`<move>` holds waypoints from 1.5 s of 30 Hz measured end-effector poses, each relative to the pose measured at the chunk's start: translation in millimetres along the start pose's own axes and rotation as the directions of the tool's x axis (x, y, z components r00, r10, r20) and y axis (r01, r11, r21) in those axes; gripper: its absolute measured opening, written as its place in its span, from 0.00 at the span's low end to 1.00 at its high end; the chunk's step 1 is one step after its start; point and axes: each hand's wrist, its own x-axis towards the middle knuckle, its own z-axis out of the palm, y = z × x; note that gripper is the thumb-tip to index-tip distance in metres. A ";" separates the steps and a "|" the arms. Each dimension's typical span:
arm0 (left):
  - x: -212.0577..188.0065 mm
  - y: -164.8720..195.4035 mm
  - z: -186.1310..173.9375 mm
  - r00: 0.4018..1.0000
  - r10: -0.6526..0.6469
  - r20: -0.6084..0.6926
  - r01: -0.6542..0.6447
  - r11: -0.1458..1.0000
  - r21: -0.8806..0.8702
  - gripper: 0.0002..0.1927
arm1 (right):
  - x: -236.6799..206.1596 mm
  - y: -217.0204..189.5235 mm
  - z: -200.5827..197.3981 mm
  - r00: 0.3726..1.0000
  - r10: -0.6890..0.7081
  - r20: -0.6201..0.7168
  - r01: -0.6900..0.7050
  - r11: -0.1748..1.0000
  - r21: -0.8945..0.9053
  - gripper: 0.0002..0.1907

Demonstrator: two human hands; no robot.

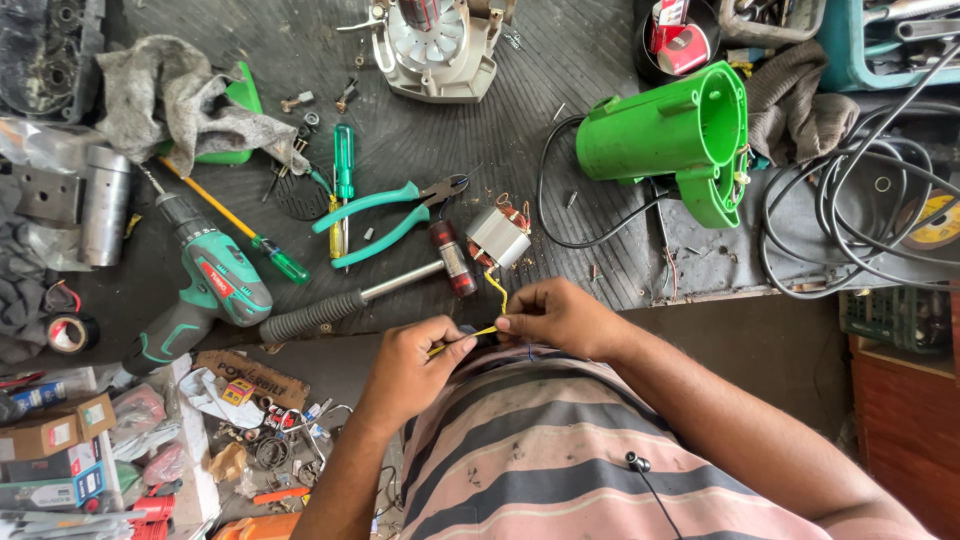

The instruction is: The person handles a small electric motor armature at a cluttered workbench, wipes it with a cloth, and twists and wraps yellow and blue wire around the armature's terminals, pressing the windings into place by hand.

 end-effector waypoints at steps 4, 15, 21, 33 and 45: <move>0.1 -10.9 -6.4 0.998 -0.069 0.014 0.070 0.995 -0.066 0.09 | 1.7 1.1 5.2 0.999 -0.007 0.031 0.005 0.999 0.044 0.12; -6.8 -7.5 -23.7 0.983 -0.123 0.134 0.131 0.990 -0.056 0.09 | -8.1 -2.9 22.5 0.977 0.187 0.100 -0.210 0.923 0.322 0.15; -2.9 -1.6 -37.6 0.952 -0.178 0.249 0.197 0.979 -0.050 0.25 | -1.8 10.6 59.3 0.979 0.094 -0.183 -0.010 0.912 0.410 0.10; 8.3 27.9 -42.4 0.886 0.458 -0.074 -0.377 0.803 0.461 0.15 | -14.7 20.4 91.2 0.888 0.109 -0.446 0.069 0.929 0.364 0.11; 14.6 -15.1 -27.0 0.956 -0.043 0.290 0.108 0.971 -0.213 0.09 | -16.6 5.3 79.3 0.922 0.203 -0.329 -0.052 0.908 0.415 0.16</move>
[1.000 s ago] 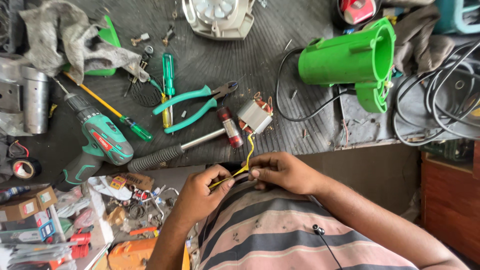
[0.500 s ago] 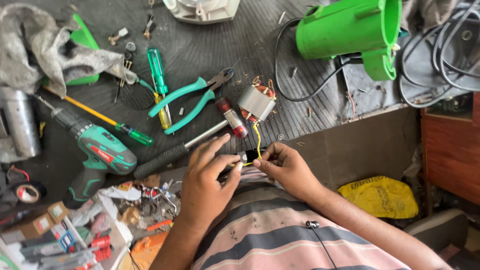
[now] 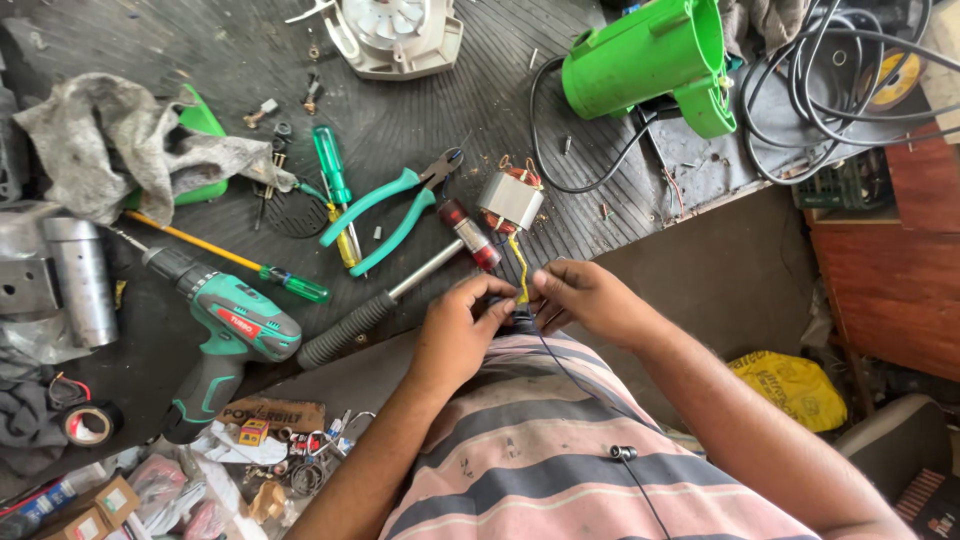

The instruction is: The person handles a small electric motor armature at a cluttered workbench, wipes it with a cloth, and twists and wraps yellow and blue wire around the armature's terminals, pressing the windings into place by hand.

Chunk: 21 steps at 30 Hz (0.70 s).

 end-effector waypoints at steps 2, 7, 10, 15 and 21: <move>-4.6 2.6 -3.5 0.988 0.129 -0.085 -0.120 0.988 0.099 0.08 | -1.3 -3.4 4.1 0.997 -0.074 -0.024 0.071 0.991 -0.115 0.11; -9.6 5.0 3.7 0.999 -0.017 -0.039 0.016 1.000 -0.014 0.14 | -9.2 -12.0 22.2 0.984 -0.146 -0.104 0.120 0.967 -0.223 0.12; -8.4 -8.2 12.2 1.000 0.022 -0.006 -0.022 0.992 -0.128 0.17 | -12.7 -15.2 29.6 0.971 -0.172 -0.163 0.106 0.930 -0.352 0.12; -2.1 -38.9 13.7 0.968 -0.182 0.176 0.246 0.839 -0.485 0.12 | -15.3 -4.8 27.0 0.876 -0.481 -0.048 0.337 0.678 -0.653 0.12; -10.4 -37.9 11.8 0.999 0.053 -0.008 -0.053 0.990 -0.132 0.04 | -27.1 9.8 23.8 0.958 -0.283 -0.034 0.263 0.924 -0.279 0.07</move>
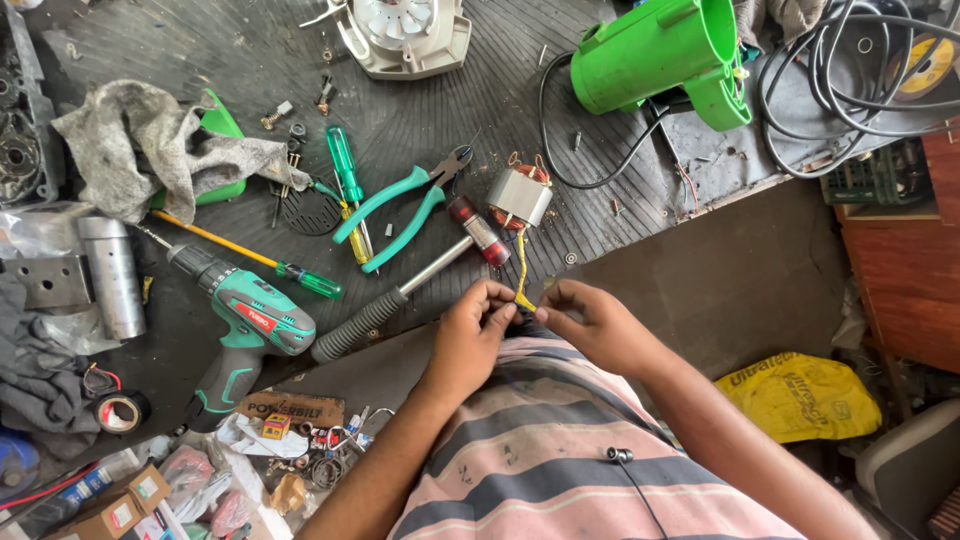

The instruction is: The person handles a small electric motor armature at a cluttered workbench, wipes it with a cloth, and twists and wraps yellow and blue wire around the armature's terminals, pressing the windings into place by hand.

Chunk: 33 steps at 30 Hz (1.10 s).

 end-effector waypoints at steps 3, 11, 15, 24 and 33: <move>-7.9 13.8 4.7 0.970 0.223 -0.102 -0.192 0.949 0.251 0.07 | -14.0 -18.1 3.4 0.970 0.243 0.022 -0.243 0.970 0.014 0.08; -8.7 15.0 10.4 0.988 0.016 -0.155 -0.020 0.999 -0.028 0.11 | -72.4 -87.8 14.9 0.942 -0.272 0.197 0.332 0.841 -0.427 0.13; -11.2 -9.2 13.2 0.899 -0.436 0.046 0.333 0.609 -0.720 0.17 | -35.3 -56.7 8.4 0.997 0.004 -0.080 -0.020 0.979 -0.204 0.13; -16.1 -28.2 7.8 0.640 -0.533 0.552 0.735 0.218 -0.642 0.23 | 24.1 49.1 15.0 0.978 -0.039 0.207 -0.056 0.899 0.434 0.22; -24.6 8.6 1.4 0.771 -0.573 0.279 0.628 0.610 -0.483 0.27 | 33.8 59.1 5.0 0.893 -0.231 0.385 -0.115 0.712 0.693 0.17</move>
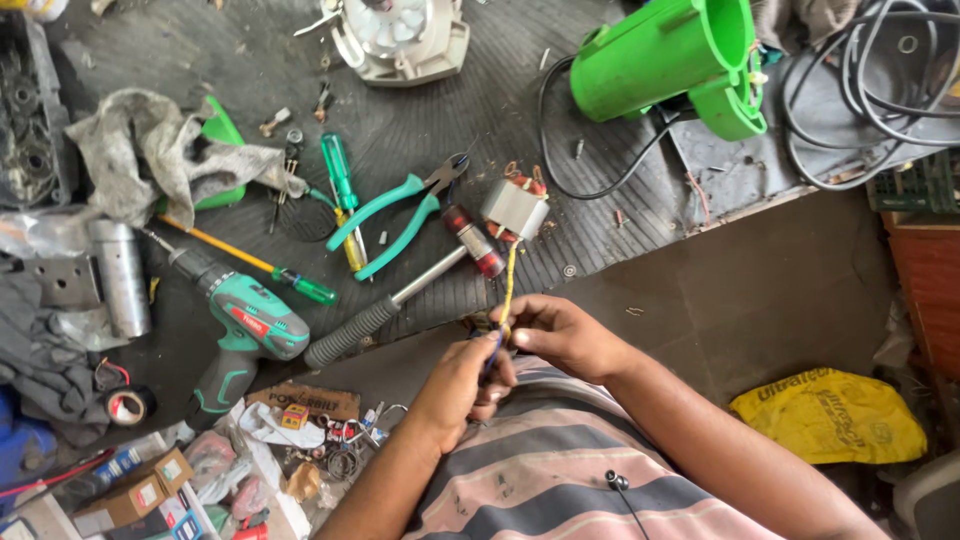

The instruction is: The person handles a small electric motor armature at a cluttered workbench, wipes it with a cloth, and twists and wraps yellow and blue wire around the armature's terminals, pressing the windings into place by hand.

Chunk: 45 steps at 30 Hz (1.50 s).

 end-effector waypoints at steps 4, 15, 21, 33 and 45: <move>-3.3 19.3 6.9 0.951 0.277 -0.136 -0.218 0.914 0.343 0.23 | -0.3 -5.5 -2.3 0.993 0.045 -0.108 -0.072 0.961 -0.266 0.12; -24.1 55.4 43.5 0.796 0.605 -0.033 -0.240 0.365 0.900 0.11 | -21.7 -33.6 17.0 0.876 -0.445 -0.187 -0.059 0.286 -0.956 0.08; -23.0 69.3 30.6 0.726 0.688 -0.004 -0.287 0.308 0.907 0.10 | -34.8 -71.8 26.6 0.826 -0.545 -0.140 -0.231 -0.103 -0.967 0.07; -25.9 60.7 15.1 0.592 0.793 0.145 -0.421 0.151 0.894 0.07 | -55.4 -105.3 37.3 0.800 -0.594 -0.080 -0.243 -0.199 -0.950 0.06; -26.6 14.4 -20.4 0.879 0.474 -0.061 -0.295 0.639 0.710 0.24 | -73.3 -173.0 104.3 0.792 -0.583 0.182 -0.138 -0.462 -0.876 0.11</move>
